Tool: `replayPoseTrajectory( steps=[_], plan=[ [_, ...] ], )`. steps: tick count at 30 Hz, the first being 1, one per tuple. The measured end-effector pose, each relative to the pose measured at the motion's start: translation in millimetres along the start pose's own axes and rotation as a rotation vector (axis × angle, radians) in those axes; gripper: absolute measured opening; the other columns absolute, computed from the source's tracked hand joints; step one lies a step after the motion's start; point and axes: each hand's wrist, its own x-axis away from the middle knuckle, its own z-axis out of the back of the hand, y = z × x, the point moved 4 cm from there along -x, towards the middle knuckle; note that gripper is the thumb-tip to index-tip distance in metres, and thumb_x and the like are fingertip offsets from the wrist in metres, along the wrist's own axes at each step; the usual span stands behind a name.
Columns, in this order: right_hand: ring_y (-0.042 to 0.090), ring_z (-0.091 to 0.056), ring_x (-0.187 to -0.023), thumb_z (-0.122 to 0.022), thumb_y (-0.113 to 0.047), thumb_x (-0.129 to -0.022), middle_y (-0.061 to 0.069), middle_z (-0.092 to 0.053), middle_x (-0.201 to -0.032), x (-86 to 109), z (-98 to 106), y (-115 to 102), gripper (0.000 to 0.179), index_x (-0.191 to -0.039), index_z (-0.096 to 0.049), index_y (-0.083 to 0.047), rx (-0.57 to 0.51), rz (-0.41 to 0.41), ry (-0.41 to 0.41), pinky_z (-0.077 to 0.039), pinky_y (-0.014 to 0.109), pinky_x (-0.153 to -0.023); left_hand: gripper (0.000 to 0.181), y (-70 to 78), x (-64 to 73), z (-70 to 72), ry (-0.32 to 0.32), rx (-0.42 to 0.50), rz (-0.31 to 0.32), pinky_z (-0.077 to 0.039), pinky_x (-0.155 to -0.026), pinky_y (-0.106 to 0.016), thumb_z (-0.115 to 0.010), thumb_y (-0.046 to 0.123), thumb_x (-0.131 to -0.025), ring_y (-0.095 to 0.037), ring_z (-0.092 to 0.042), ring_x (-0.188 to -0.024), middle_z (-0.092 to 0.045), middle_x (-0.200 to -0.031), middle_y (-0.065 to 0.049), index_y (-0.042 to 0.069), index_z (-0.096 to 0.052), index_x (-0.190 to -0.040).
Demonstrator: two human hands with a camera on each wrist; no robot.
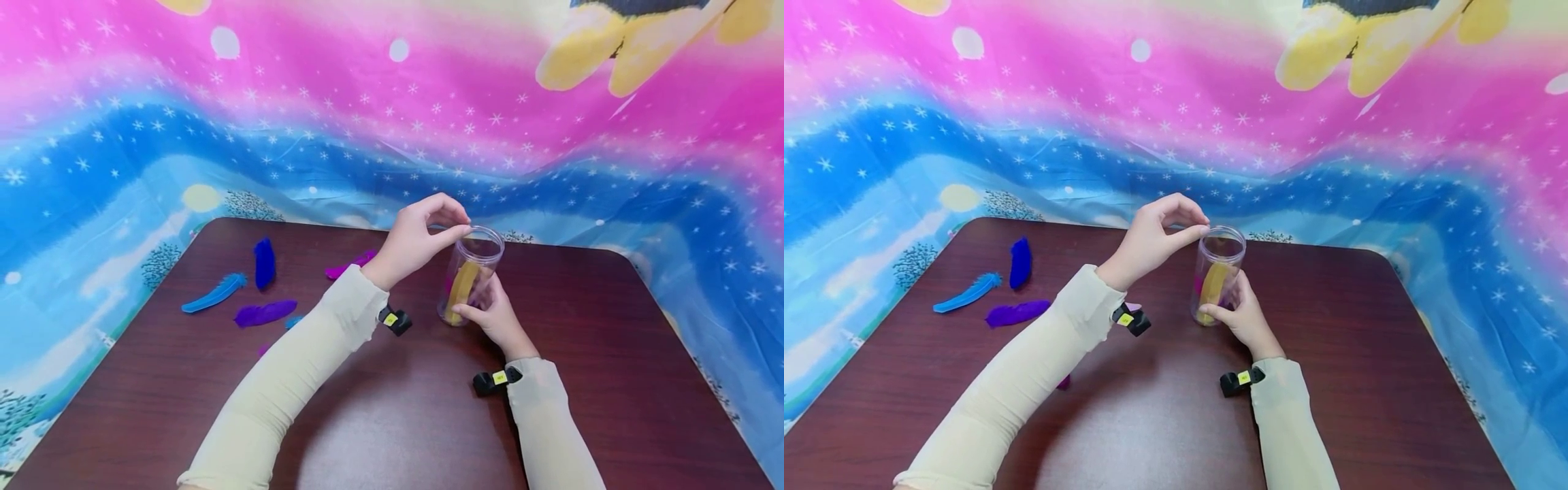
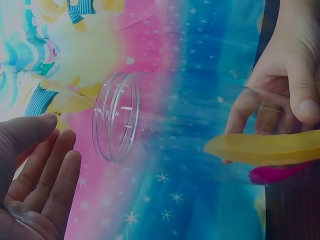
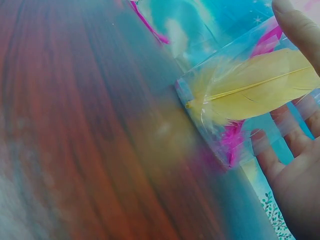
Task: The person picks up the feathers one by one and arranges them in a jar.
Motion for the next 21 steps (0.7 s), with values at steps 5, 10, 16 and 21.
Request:
replayPoseTrajectory(
  steps=[5, 10, 16, 21],
  plan=[
    [0.015, -0.059, -0.104, -0.075, 0.008, -0.086, 0.004, -0.056, -0.132, -0.1, 0.8, 0.0, 0.082, -0.153, -0.031, -0.009, 0.006, -0.002, -0.005, -0.050, 0.021, -0.089, 0.013, -4.3, 3.8, 4.4, 0.004, -0.008, 0.013, -0.056, -0.091, -0.034, -0.076, 0.015, -0.093, -0.005, -0.069, -0.096, -0.070, -0.102, 0.006, 0.014, -0.068, -0.104],
    [0.018, -0.059, -0.103, -0.075, 0.009, -0.085, 0.006, -0.056, -0.132, -0.2, 1.1, 1.5, 0.082, -0.152, -0.032, -0.008, 0.005, 0.005, -0.002, -0.050, 0.021, -0.088, 0.011, -8.7, 7.7, 8.4, 0.001, -0.057, 0.013, -0.055, -0.092, -0.036, -0.075, 0.016, -0.094, -0.003, -0.069, -0.096, -0.070, -0.101, 0.007, 0.015, -0.068, -0.103],
    [0.018, -0.059, -0.102, -0.074, 0.011, -0.085, 0.007, -0.057, -0.130, 0.4, 0.5, 1.3, 0.081, -0.152, -0.032, -0.007, -0.002, 0.013, 0.001, -0.050, 0.022, -0.087, 0.012, -14.2, 12.7, 14.7, -0.015, -0.130, 0.022, -0.055, -0.094, -0.039, -0.075, 0.014, -0.094, -0.005, -0.068, -0.098, -0.071, -0.101, 0.005, 0.014, -0.068, -0.103],
    [0.017, -0.059, -0.107, -0.074, 0.010, -0.085, 0.007, -0.056, -0.131, -0.5, 0.9, 0.3, 0.080, -0.151, -0.033, -0.006, 0.003, 0.010, 0.001, -0.050, 0.022, -0.091, 0.013, -18.3, 16.7, 21.3, -0.031, -0.206, 0.025, -0.054, -0.092, -0.029, -0.075, 0.014, -0.094, -0.007, -0.068, -0.097, -0.072, -0.102, -0.002, 0.011, -0.069, -0.104]
  ],
)
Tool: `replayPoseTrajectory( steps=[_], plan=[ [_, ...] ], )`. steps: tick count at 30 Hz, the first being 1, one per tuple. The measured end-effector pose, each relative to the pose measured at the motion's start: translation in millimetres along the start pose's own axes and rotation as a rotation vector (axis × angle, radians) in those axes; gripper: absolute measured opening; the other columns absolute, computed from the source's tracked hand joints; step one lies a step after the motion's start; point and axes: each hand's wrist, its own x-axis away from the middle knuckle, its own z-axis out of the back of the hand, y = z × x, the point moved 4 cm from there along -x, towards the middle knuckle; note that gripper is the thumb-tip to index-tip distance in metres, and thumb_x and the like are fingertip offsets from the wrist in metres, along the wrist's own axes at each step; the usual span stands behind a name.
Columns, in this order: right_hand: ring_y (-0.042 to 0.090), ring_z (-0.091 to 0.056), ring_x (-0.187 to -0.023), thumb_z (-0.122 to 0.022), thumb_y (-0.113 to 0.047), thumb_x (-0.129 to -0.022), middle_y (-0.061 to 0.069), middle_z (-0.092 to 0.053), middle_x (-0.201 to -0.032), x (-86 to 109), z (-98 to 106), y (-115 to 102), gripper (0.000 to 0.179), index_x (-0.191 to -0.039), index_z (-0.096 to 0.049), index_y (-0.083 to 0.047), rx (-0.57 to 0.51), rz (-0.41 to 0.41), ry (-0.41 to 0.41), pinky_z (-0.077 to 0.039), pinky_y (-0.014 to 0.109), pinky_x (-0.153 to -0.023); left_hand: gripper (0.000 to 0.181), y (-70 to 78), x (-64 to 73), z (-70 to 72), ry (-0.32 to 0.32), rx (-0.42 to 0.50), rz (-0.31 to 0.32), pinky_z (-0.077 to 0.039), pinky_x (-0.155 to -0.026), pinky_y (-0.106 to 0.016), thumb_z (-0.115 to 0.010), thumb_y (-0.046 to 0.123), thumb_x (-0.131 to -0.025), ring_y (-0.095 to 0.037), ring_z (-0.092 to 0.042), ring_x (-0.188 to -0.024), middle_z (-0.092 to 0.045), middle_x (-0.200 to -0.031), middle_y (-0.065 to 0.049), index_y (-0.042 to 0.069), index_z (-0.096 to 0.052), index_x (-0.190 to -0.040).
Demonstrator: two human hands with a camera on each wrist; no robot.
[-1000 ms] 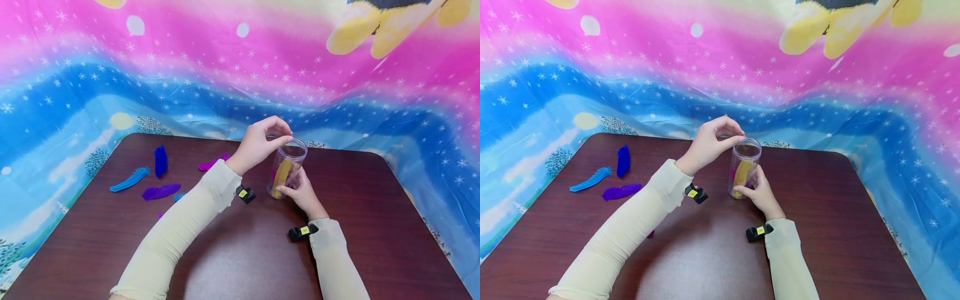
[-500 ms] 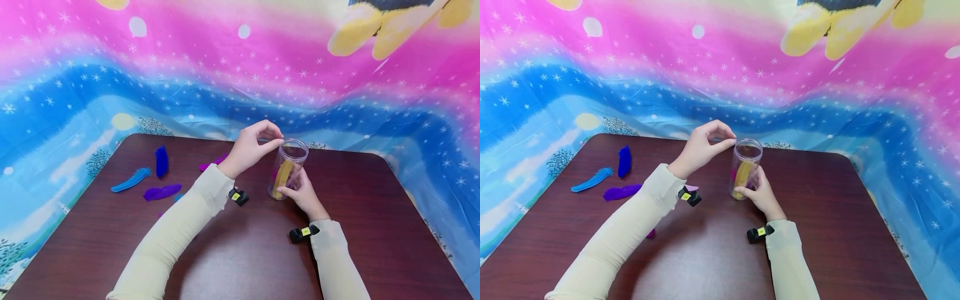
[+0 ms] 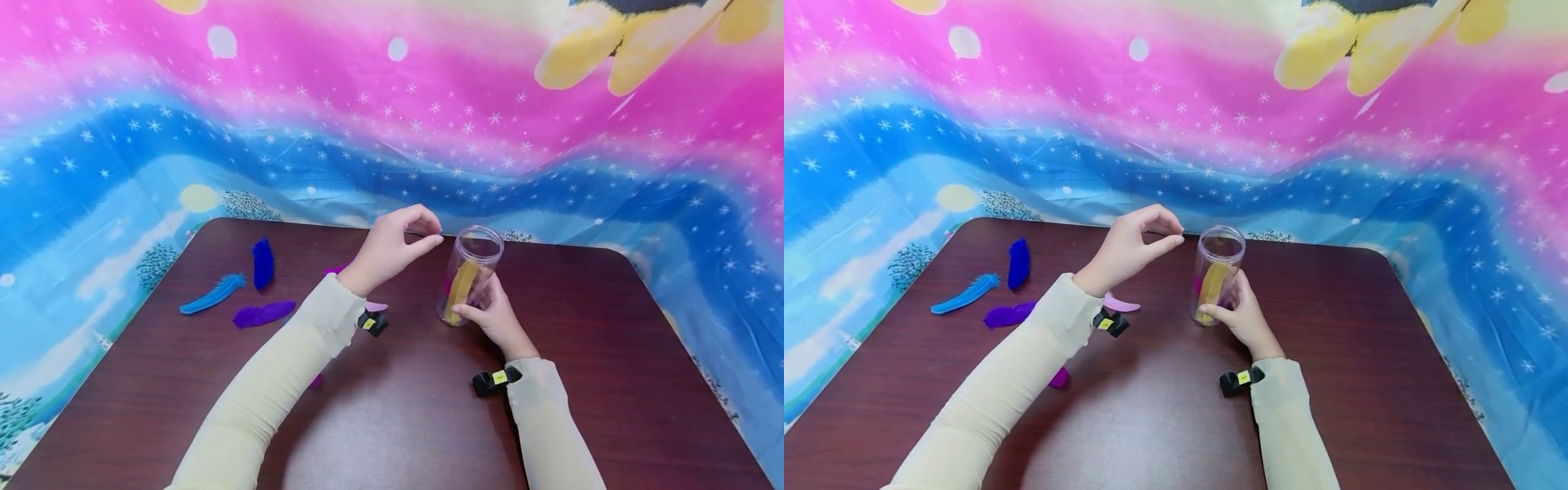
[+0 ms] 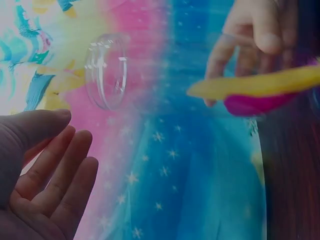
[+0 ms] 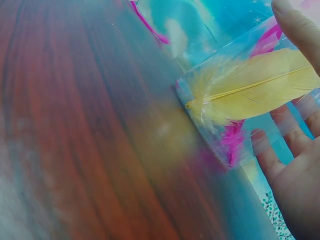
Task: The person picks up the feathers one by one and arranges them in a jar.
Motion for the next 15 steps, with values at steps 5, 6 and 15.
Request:
replayPoseTrajectory(
  steps=[5, 6, 15],
  plan=[
    [0.014, -0.058, -0.113, -0.073, 0.013, -0.085, 0.007, -0.054, -0.134, -1.1, 0.5, -0.7, 0.081, -0.151, -0.031, -0.005, -0.008, 0.024, -0.007, -0.048, 0.020, -0.096, 0.016, -8.0, 5.9, 5.6, -0.018, -0.076, -0.004, -0.055, -0.092, -0.029, -0.074, 0.014, -0.094, -0.011, -0.069, -0.098, -0.071, -0.105, -0.002, 0.009, -0.069, -0.108],
    [0.013, -0.058, -0.113, -0.073, 0.013, -0.084, 0.007, -0.054, -0.135, -1.1, 0.6, -0.7, 0.081, -0.151, -0.031, -0.004, -0.011, 0.031, -0.009, -0.047, 0.020, -0.097, 0.016, -10.2, 7.5, 6.7, -0.022, -0.093, -0.002, -0.055, -0.092, -0.031, -0.074, 0.014, -0.094, -0.011, -0.069, -0.098, -0.071, -0.106, -0.001, 0.010, -0.069, -0.109],
    [0.012, -0.058, -0.114, -0.073, 0.014, -0.083, 0.006, -0.054, -0.134, -0.5, -0.9, 1.4, 0.081, -0.150, -0.032, -0.003, -0.020, 0.022, -0.004, -0.047, 0.019, -0.097, 0.020, -27.6, 20.0, 18.2, -0.022, -0.251, 0.008, -0.053, -0.094, -0.032, -0.075, 0.016, -0.094, -0.014, -0.069, -0.100, -0.071, -0.108, -0.003, 0.010, -0.069, -0.112]
  ],
)
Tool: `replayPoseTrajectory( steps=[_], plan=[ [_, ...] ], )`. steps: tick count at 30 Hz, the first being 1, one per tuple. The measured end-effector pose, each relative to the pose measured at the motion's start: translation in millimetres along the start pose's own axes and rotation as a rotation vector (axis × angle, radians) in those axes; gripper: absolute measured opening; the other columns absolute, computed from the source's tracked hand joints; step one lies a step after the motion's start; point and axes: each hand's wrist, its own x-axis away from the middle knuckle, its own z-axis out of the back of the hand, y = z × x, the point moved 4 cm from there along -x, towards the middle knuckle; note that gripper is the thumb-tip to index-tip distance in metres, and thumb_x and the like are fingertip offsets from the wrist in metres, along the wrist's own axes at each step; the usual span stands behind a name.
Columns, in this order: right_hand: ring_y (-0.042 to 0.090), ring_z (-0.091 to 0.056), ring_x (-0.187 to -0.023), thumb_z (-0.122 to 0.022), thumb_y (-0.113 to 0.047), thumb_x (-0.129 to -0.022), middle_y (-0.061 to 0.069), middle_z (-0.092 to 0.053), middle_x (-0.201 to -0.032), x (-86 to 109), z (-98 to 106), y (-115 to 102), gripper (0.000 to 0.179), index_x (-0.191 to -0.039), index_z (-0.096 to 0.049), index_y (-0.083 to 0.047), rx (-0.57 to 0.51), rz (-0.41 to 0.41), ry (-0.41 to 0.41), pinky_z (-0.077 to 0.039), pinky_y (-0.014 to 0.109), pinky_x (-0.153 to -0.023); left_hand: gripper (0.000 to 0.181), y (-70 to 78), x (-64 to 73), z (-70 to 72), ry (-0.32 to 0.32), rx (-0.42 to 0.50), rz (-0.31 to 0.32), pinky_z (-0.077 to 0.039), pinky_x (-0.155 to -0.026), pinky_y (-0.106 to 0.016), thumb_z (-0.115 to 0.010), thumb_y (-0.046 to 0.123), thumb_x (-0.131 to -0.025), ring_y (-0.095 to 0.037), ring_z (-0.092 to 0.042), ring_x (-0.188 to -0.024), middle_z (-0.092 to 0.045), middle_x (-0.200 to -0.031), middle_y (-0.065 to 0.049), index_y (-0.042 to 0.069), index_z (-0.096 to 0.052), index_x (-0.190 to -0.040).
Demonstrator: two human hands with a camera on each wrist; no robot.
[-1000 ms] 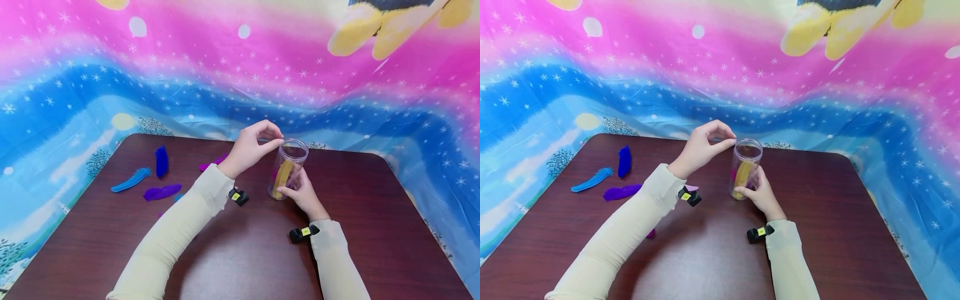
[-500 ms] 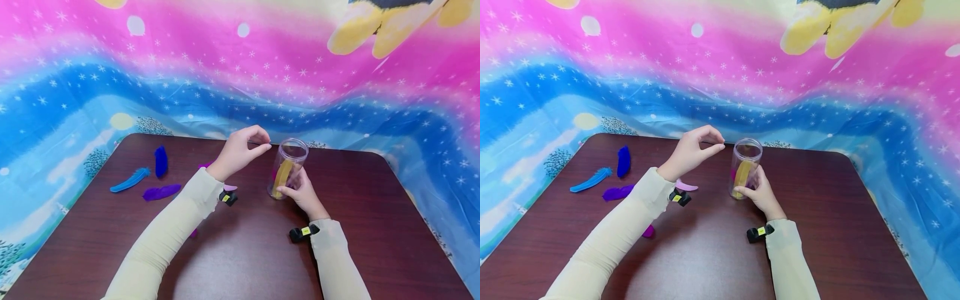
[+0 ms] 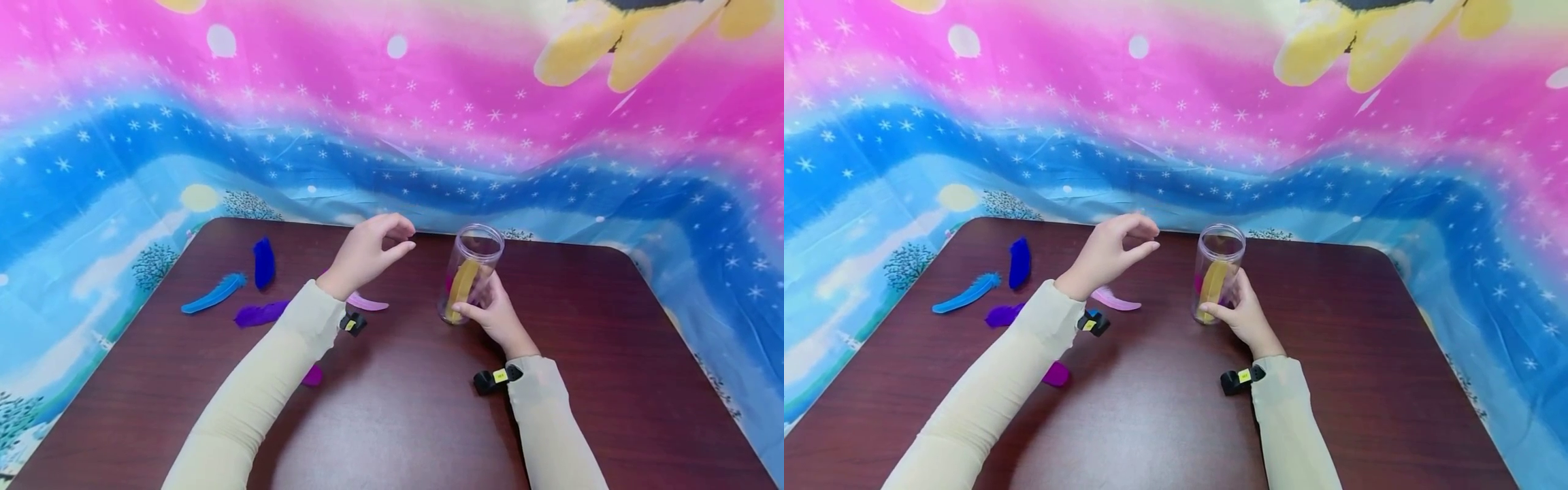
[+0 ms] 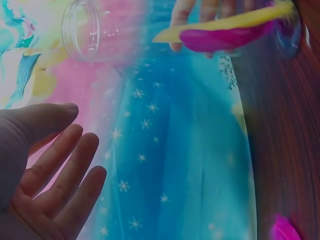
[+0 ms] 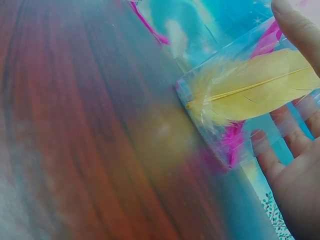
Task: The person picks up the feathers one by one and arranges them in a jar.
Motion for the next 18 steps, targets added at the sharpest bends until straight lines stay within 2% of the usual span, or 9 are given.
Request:
replayPoseTrajectory(
  steps=[8, 18],
  plan=[
    [0.015, -0.057, -0.115, -0.074, 0.012, -0.084, 0.008, -0.053, -0.135, 1.1, -1.7, 2.1, 0.079, -0.149, -0.033, -0.006, -0.003, -0.033, 0.001, -0.047, 0.020, -0.098, 0.023, -10.0, 10.3, 5.2, -0.063, -0.090, 0.022, -0.053, -0.094, -0.036, -0.075, 0.016, -0.094, -0.016, -0.069, -0.103, -0.071, -0.111, -0.004, 0.010, -0.068, -0.115],
    [0.013, -0.057, -0.114, -0.073, 0.014, -0.083, 0.010, -0.052, -0.136, 0.5, 1.0, 0.6, 0.080, -0.150, -0.032, -0.003, 0.003, 0.006, -0.009, -0.046, 0.020, -0.097, 0.026, -30.2, 22.7, 19.5, -0.076, -0.332, 0.103, -0.057, -0.085, -0.044, -0.074, 0.024, -0.095, -0.023, -0.068, -0.106, -0.071, -0.115, -0.003, 0.014, -0.068, -0.118]
  ],
)
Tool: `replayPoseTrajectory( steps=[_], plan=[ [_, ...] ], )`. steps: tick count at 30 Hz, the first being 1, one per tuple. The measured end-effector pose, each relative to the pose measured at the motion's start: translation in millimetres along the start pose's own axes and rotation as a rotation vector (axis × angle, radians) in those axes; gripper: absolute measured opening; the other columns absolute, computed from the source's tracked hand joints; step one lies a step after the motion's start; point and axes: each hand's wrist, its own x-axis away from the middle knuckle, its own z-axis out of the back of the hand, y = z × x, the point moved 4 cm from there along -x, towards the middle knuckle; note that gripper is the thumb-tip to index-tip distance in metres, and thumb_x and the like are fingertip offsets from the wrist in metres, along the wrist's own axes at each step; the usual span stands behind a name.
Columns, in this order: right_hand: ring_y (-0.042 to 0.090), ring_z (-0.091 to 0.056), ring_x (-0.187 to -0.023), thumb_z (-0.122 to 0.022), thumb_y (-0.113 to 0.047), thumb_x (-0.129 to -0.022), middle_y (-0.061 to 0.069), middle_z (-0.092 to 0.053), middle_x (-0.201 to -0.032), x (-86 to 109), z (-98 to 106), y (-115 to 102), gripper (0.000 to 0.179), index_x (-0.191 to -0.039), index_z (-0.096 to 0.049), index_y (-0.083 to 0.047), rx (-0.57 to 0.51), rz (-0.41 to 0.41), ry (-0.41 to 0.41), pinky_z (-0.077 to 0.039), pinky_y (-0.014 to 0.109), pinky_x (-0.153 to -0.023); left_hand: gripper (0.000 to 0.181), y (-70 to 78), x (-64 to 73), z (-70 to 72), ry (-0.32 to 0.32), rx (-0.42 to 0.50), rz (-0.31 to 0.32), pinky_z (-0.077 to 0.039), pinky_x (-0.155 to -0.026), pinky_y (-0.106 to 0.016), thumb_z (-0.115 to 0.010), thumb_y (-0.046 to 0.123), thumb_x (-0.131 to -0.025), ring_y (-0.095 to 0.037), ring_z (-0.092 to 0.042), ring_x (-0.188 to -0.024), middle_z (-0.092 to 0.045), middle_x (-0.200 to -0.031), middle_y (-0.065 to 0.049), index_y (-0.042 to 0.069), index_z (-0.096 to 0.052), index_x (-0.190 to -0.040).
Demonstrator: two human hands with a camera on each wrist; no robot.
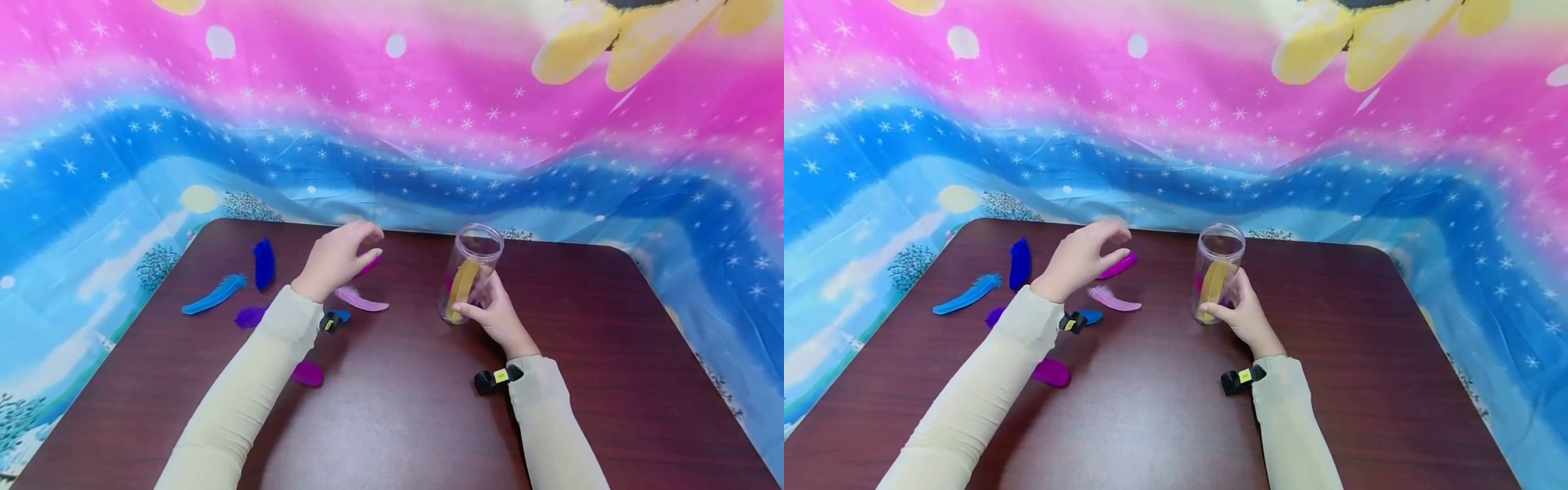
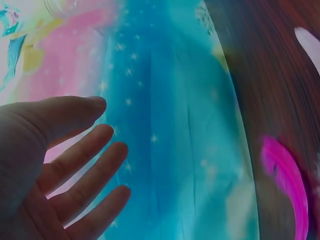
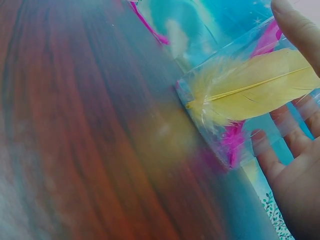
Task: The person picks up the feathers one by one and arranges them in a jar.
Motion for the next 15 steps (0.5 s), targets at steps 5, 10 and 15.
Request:
replayPoseTrajectory(
  steps=[5, 10, 15],
  plan=[
    [0.014, -0.057, -0.116, -0.074, 0.012, -0.084, 0.011, -0.051, -0.138, 1.4, -0.6, 1.1, 0.081, -0.151, -0.032, -0.005, 0.000, -0.024, 0.003, -0.046, 0.020, -0.098, 0.028, -15.0, 6.5, 4.8, 0.002, -0.056, 0.035, -0.057, -0.082, -0.047, -0.074, 0.025, -0.094, -0.024, -0.068, -0.107, -0.070, -0.120, -0.003, 0.014, -0.068, -0.120],
    [0.014, -0.057, -0.115, -0.074, 0.011, -0.085, 0.009, -0.052, -0.137, 1.3, -0.7, 2.7, 0.080, -0.151, -0.031, -0.006, 0.000, -0.031, 0.005, -0.046, 0.020, -0.098, 0.029, -28.6, 13.9, 8.9, -0.019, -0.135, 0.075, -0.058, -0.078, -0.048, -0.075, 0.025, -0.094, -0.027, -0.069, -0.103, -0.070, -0.117, -0.005, 0.014, -0.069, -0.120],
    [0.015, -0.057, -0.113, -0.074, 0.013, -0.084, 0.009, -0.053, -0.136, 1.0, -0.5, 2.7, 0.081, -0.150, -0.031, -0.004, -0.003, -0.018, 0.010, -0.047, 0.021, -0.097, 0.029, -41.4, 21.0, 12.9, -0.022, -0.186, 0.097, -0.059, -0.074, -0.049, -0.075, 0.023, -0.094, -0.030, -0.068, -0.099, -0.071, -0.111, -0.009, 0.012, -0.068, -0.119]
  ],
)
